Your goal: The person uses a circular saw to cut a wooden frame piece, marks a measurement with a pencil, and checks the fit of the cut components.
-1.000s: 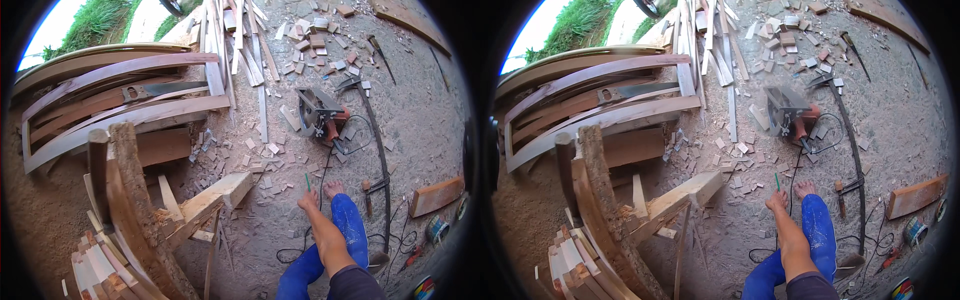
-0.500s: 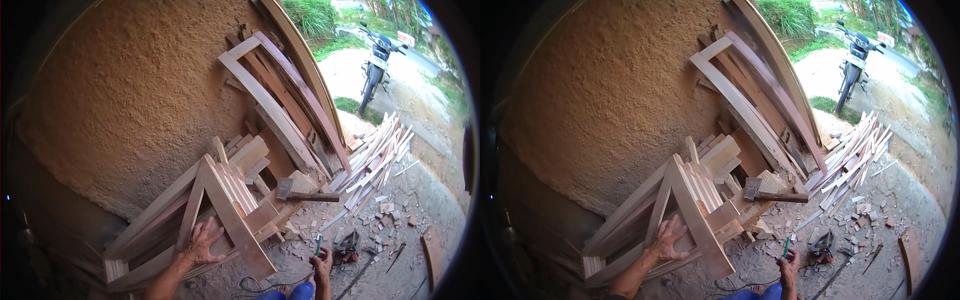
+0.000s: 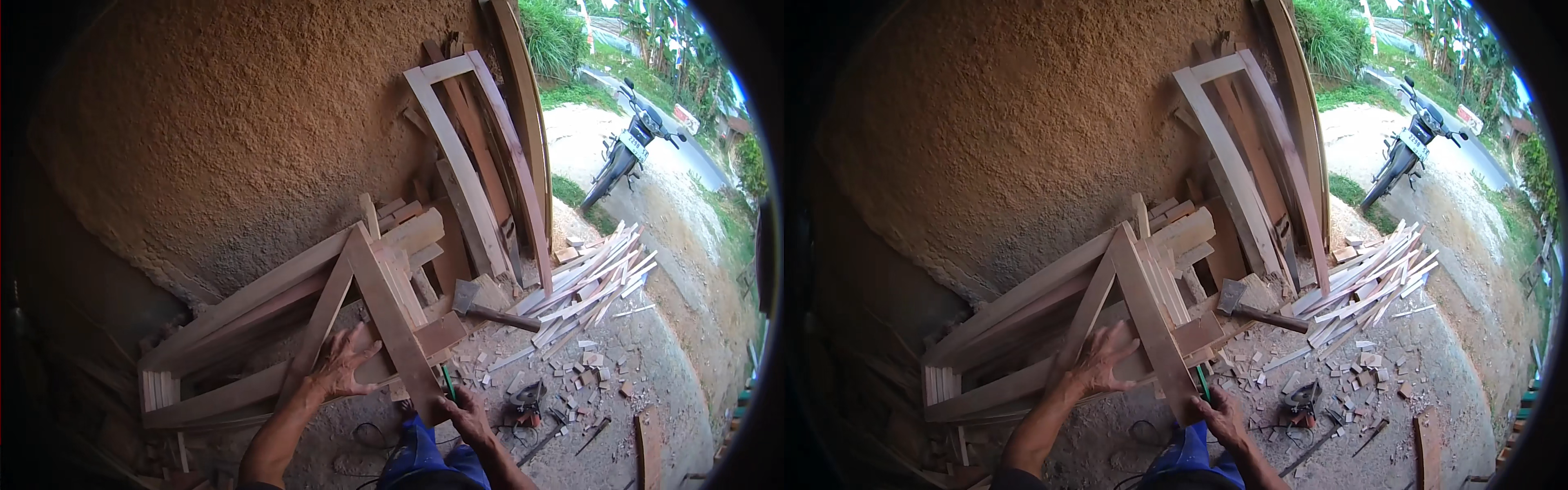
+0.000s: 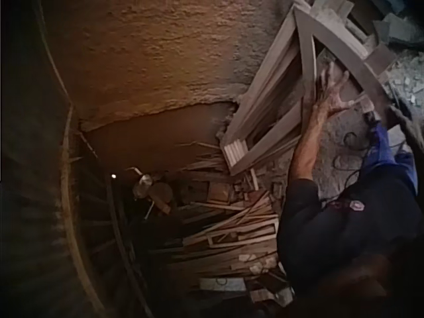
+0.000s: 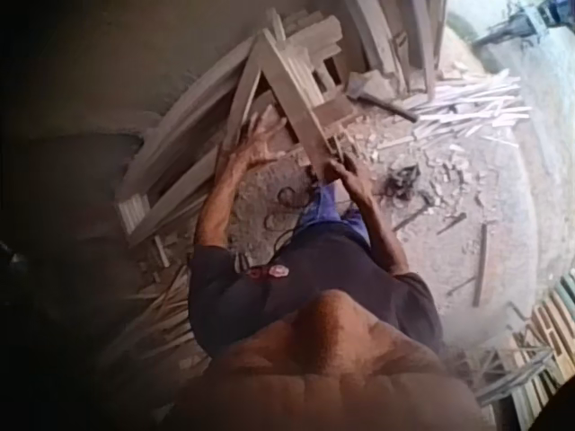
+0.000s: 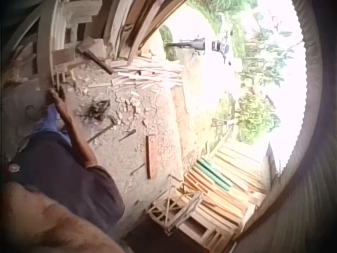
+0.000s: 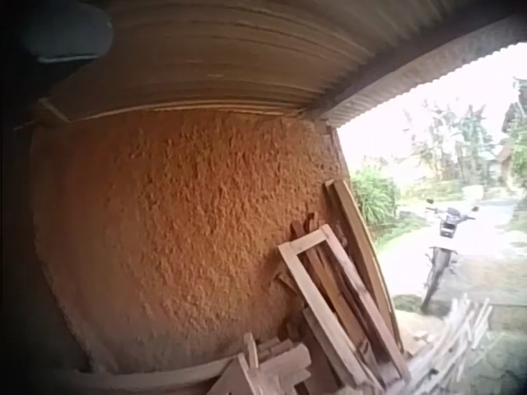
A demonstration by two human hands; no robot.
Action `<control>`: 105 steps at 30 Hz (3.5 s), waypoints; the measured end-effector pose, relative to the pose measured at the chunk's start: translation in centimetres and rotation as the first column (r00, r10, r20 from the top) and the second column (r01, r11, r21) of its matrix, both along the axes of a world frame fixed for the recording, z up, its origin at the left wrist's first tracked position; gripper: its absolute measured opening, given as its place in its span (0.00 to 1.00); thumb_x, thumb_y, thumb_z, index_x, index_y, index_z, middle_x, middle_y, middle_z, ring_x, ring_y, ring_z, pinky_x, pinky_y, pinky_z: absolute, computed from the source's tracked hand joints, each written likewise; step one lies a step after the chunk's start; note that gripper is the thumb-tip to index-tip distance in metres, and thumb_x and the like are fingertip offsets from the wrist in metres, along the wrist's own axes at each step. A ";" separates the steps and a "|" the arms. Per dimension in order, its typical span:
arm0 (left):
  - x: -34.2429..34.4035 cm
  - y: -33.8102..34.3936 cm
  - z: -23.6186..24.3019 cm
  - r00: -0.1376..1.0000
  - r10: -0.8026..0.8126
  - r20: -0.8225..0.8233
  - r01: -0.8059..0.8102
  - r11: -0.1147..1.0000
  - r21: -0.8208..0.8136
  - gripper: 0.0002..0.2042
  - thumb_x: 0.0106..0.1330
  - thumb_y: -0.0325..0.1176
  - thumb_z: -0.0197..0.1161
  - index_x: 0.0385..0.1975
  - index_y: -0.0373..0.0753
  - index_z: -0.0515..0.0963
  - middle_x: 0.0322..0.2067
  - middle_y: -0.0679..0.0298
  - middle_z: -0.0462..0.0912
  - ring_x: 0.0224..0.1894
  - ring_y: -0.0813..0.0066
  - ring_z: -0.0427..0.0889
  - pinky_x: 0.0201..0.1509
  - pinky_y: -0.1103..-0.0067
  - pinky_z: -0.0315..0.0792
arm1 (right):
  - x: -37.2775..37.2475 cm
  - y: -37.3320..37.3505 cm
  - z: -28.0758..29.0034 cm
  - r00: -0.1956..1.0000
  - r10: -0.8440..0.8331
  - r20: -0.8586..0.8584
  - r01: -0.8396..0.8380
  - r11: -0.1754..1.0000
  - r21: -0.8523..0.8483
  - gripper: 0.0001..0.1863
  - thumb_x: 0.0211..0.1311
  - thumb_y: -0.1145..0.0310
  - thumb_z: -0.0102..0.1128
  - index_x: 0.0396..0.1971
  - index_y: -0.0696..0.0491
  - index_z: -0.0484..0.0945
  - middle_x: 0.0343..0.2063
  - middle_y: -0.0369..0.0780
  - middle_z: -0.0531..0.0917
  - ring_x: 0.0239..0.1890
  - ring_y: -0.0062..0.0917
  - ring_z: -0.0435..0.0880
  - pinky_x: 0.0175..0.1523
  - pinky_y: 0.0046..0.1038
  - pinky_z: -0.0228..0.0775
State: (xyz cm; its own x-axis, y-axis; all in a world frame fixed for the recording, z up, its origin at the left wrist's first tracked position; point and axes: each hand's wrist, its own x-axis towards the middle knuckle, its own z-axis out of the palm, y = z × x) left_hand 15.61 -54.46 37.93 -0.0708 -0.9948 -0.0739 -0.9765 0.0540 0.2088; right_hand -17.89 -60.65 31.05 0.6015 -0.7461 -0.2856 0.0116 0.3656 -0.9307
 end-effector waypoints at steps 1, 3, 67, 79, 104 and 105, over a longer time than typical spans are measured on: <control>0.0 0.1 0.1 1.000 0.011 0.006 -0.011 1.000 0.019 0.52 0.43 0.64 0.73 0.75 0.65 0.62 0.77 0.44 0.42 0.72 0.32 0.48 0.74 0.43 0.48 | 0.2 0.1 -0.2 1.000 0.009 0.026 -0.009 1.000 0.012 0.21 0.68 0.61 0.69 0.53 0.59 0.79 0.39 0.34 0.84 0.43 0.16 0.79 0.50 0.24 0.71; 0.0 0.3 0.5 0.998 0.011 0.060 -0.014 0.999 0.043 0.53 0.43 0.65 0.73 0.75 0.67 0.60 0.77 0.44 0.43 0.73 0.32 0.48 0.74 0.44 0.48 | 0.8 0.1 -0.3 0.995 0.038 0.087 -0.032 0.997 -0.075 0.24 0.69 0.56 0.66 0.56 0.59 0.78 0.41 0.37 0.85 0.45 0.22 0.81 0.51 0.28 0.73; -1.0 0.0 2.6 0.995 0.041 -0.088 -0.040 0.999 0.015 0.57 0.41 0.60 0.78 0.77 0.63 0.57 0.75 0.44 0.47 0.73 0.31 0.48 0.76 0.45 0.45 | 12.7 -18.0 3.5 0.863 0.125 -0.490 -0.502 0.327 -0.801 0.10 0.59 0.66 0.56 0.31 0.57 0.82 0.26 0.48 0.85 0.32 0.42 0.87 0.40 0.39 0.77; -0.7 -1.0 0.6 0.995 0.023 -0.100 -0.022 1.000 0.020 0.61 0.37 0.62 0.79 0.78 0.69 0.52 0.75 0.43 0.47 0.73 0.31 0.47 0.76 0.45 0.47 | 11.4 -17.7 4.9 0.905 -0.016 -0.426 -0.379 0.427 -0.821 0.13 0.67 0.63 0.54 0.30 0.57 0.82 0.28 0.50 0.84 0.34 0.47 0.85 0.41 0.42 0.76; -2.4 1.0 7.5 0.954 0.091 -0.287 -0.256 0.747 -0.614 0.24 0.68 0.42 0.65 0.61 0.37 0.78 0.58 0.51 0.80 0.61 0.51 0.77 0.67 0.62 0.69 | -6.4 2.8 7.0 0.867 -0.248 -0.431 0.084 0.927 -0.365 0.21 0.73 0.51 0.55 0.43 0.57 0.79 0.34 0.45 0.84 0.40 0.37 0.83 0.49 0.35 0.72; 0.0 1.5 6.5 0.936 0.168 -0.308 -0.320 0.771 -0.551 0.27 0.67 0.44 0.66 0.62 0.36 0.77 0.58 0.50 0.80 0.61 0.49 0.77 0.67 0.62 0.69 | -7.9 3.0 5.8 0.849 -0.281 -0.448 0.074 0.902 -0.425 0.20 0.74 0.52 0.53 0.43 0.57 0.79 0.35 0.44 0.83 0.44 0.33 0.81 0.53 0.36 0.70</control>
